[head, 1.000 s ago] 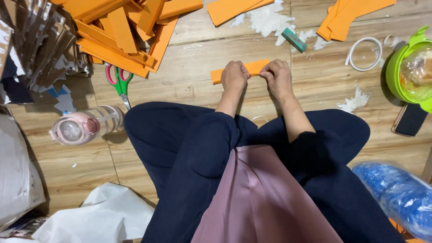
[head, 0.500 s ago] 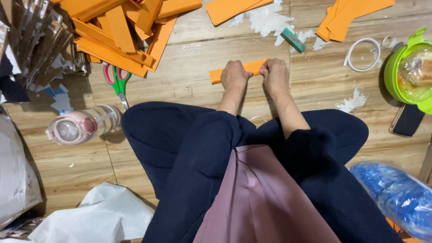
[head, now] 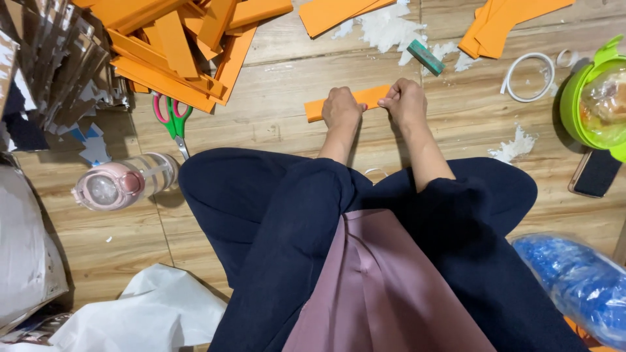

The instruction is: Folding orange paper strips into a specific shape and creasing them using a small block.

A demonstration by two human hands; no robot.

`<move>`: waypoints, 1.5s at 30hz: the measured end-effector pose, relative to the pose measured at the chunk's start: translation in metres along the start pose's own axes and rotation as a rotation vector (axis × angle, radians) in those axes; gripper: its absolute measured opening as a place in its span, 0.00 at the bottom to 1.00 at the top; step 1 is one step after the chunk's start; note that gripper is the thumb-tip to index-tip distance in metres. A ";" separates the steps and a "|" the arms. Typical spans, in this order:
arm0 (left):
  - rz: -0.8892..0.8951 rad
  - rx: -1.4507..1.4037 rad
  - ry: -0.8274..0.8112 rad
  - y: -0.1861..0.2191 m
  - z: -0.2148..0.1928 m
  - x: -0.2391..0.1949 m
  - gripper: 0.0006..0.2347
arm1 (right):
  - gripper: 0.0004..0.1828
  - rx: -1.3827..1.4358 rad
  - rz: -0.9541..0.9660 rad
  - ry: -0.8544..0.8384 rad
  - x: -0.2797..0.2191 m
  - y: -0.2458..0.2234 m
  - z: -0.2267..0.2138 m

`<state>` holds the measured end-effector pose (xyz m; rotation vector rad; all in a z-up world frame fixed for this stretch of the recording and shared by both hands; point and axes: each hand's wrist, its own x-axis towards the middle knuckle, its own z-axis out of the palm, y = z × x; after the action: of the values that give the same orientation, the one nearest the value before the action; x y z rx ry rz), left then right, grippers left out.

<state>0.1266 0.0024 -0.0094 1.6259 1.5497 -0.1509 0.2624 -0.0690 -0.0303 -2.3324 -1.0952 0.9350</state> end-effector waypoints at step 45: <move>0.470 0.594 0.358 -0.070 0.029 -0.078 0.36 | 0.34 -0.827 -0.571 0.121 -0.064 0.000 0.043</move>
<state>0.0623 -0.0854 -0.0136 2.5606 1.3979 -0.0669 0.2010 -0.1164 -0.0346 -2.3264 -2.2324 0.1116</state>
